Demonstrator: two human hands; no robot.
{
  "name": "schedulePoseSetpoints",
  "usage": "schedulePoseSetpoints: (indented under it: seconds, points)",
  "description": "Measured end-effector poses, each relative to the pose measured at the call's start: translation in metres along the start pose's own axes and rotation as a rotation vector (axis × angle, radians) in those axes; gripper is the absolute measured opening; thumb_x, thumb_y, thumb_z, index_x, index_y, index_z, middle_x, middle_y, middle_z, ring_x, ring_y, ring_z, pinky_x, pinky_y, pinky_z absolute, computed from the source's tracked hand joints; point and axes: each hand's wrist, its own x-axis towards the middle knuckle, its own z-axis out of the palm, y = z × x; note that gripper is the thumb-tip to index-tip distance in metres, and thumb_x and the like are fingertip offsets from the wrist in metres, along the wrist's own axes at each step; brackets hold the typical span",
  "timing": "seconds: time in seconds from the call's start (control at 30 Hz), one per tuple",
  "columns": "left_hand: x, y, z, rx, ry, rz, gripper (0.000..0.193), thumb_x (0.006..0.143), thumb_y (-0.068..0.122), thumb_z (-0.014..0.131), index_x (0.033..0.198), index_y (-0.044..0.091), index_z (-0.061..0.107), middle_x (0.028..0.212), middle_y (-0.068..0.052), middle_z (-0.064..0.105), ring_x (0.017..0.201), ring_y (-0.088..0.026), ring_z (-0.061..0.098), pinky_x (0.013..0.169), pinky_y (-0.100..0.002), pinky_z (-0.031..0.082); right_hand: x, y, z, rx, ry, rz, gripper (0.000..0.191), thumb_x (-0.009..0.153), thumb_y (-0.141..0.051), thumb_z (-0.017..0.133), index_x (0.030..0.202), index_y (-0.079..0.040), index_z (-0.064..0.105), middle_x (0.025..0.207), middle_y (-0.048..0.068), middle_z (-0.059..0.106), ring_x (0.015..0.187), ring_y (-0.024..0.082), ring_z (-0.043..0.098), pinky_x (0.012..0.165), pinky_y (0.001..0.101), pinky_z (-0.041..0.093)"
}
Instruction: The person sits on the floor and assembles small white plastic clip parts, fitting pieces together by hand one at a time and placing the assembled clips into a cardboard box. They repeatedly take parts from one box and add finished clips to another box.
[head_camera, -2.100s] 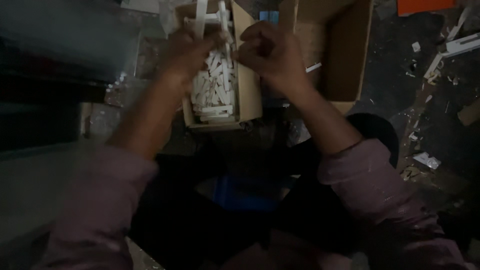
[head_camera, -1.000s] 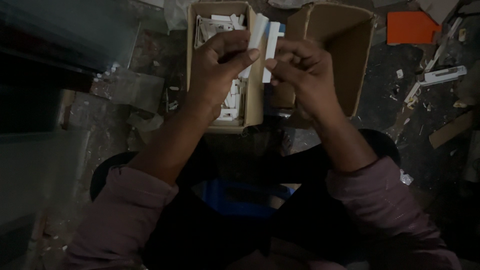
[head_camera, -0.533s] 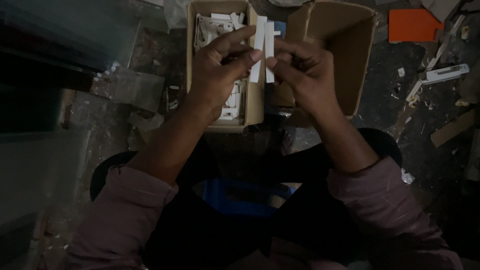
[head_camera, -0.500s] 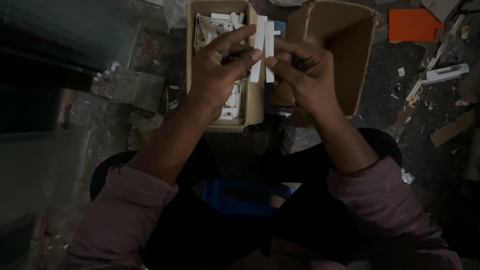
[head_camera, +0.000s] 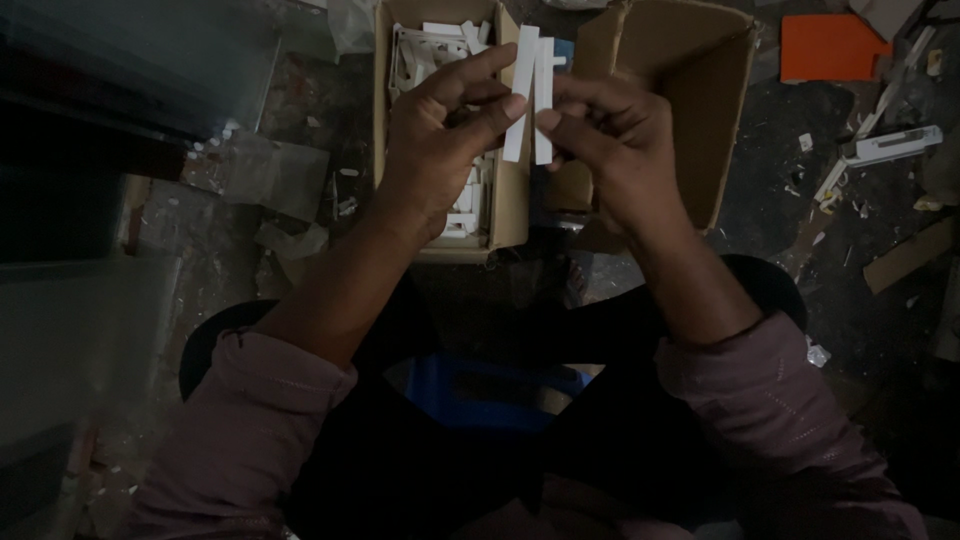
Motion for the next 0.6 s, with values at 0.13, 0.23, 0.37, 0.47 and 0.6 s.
schedulePoseSetpoints:
  seconds: [0.13,0.23,0.37,0.47,0.6]
  points:
    - [-0.0010,-0.0003,-0.0004,0.100,-0.006,0.003,0.040,0.106,0.016,0.075,0.145,0.016,0.064,0.115,-0.006,0.078,0.109,-0.015,0.077,0.094,-0.031,0.069,0.0006,-0.0002,0.0001,0.007,-0.026,-0.019,0.026,0.107,0.002,0.071,0.133,0.003,0.071,0.096,0.007,0.075,0.081,0.010,0.070,0.069,0.0239,0.058]
    - [-0.0004,-0.0018,-0.0016,0.136,-0.034,0.033,0.039,0.107,0.016,0.075,0.145,0.016,0.064,0.115,-0.006,0.078,0.111,-0.015,0.077,0.096,-0.031,0.069,-0.0002,-0.0014,0.0000,-0.049,-0.008,0.001,0.024,0.105,0.001,0.073,0.129,0.003,0.073,0.090,0.006,0.073,0.075,0.009,0.068,0.065,0.0236,0.057]
    - [0.0014,-0.0034,-0.0036,0.133,-0.084,0.066,0.040,0.108,0.015,0.075,0.146,0.015,0.064,0.114,-0.006,0.079,0.111,-0.016,0.078,0.096,-0.032,0.069,-0.0002,-0.0035,-0.0024,0.026,-0.033,0.021,0.024,0.105,0.002,0.073,0.129,0.002,0.074,0.090,0.007,0.074,0.075,0.010,0.069,0.066,0.0237,0.057]
    - [-0.0003,-0.0042,-0.0052,0.097,-0.139,0.093,0.039,0.112,0.013,0.071,0.150,0.014,0.061,0.115,-0.006,0.078,0.112,-0.018,0.077,0.099,-0.034,0.069,0.0001,-0.0031,-0.0037,0.021,-0.034,0.020,0.023,0.104,0.002,0.074,0.127,0.002,0.074,0.090,0.008,0.075,0.075,0.011,0.071,0.065,0.0241,0.058]
    - [-0.0019,-0.0070,-0.0048,0.150,-0.220,0.128,0.042,0.115,0.014,0.067,0.155,0.013,0.056,0.117,-0.007,0.079,0.113,-0.017,0.078,0.102,-0.034,0.067,-0.0014,-0.0027,-0.0054,0.030,-0.034,0.057,0.022,0.103,0.002,0.075,0.125,0.002,0.074,0.093,0.009,0.076,0.077,0.012,0.073,0.065,0.0243,0.060]
